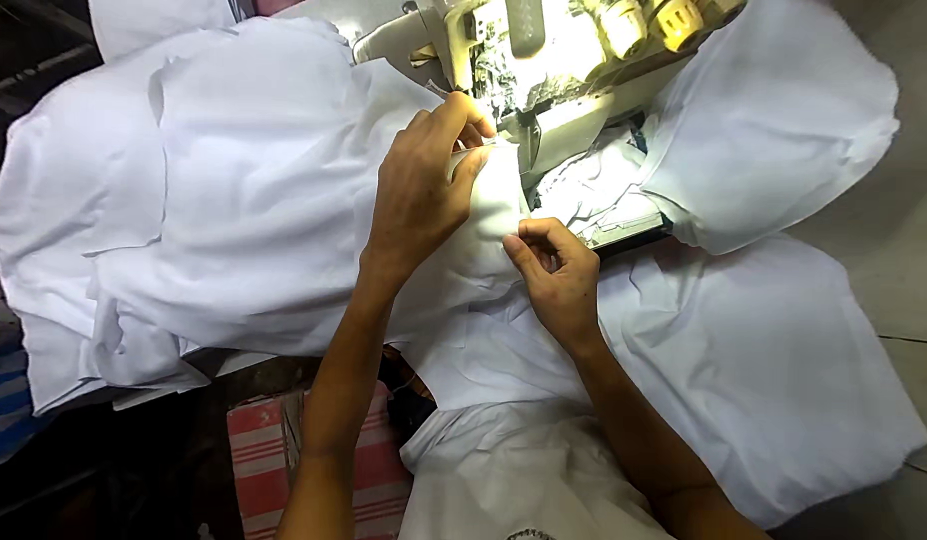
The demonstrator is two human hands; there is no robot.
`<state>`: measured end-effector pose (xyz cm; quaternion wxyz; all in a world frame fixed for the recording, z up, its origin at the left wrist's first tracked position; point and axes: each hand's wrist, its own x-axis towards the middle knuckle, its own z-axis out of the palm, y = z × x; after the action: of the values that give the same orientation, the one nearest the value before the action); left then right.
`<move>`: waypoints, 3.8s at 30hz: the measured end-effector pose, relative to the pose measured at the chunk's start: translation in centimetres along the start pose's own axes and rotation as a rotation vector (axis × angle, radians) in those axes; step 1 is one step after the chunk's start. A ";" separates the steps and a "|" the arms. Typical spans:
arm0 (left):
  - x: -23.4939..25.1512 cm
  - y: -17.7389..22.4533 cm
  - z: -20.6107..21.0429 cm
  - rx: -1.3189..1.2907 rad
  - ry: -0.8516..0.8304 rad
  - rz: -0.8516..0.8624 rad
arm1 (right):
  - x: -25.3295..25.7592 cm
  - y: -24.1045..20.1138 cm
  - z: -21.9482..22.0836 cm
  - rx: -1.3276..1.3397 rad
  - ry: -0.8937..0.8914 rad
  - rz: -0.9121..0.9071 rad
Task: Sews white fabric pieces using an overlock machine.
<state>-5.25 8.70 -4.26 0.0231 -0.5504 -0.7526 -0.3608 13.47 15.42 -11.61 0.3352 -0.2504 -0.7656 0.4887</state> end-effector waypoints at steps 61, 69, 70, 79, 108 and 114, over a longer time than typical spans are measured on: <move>-3.9 1.0 1.0 0.164 -0.035 -0.016 | 1.9 -0.4 -1.0 0.203 -0.092 0.011; -4.8 1.5 1.0 0.316 0.004 -0.071 | 1.8 -0.3 -0.9 0.195 -0.096 0.029; -4.9 1.5 1.1 0.331 0.011 -0.069 | 1.8 -0.4 -0.8 0.196 -0.082 0.031; -5.3 1.6 1.7 0.413 0.008 -0.041 | 1.9 -0.6 -0.8 0.220 -0.032 0.081; -4.6 2.7 2.6 0.394 -0.021 -0.146 | 3.6 0.0 -1.3 0.267 -0.084 0.033; -5.5 2.5 1.9 0.351 0.038 -0.165 | 2.9 0.3 -1.9 0.186 -0.095 0.035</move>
<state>-0.27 5.66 -6.78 0.1033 -0.4674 -0.8459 -0.2352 12.99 18.70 -10.54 0.3116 -0.2082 -0.7274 0.5749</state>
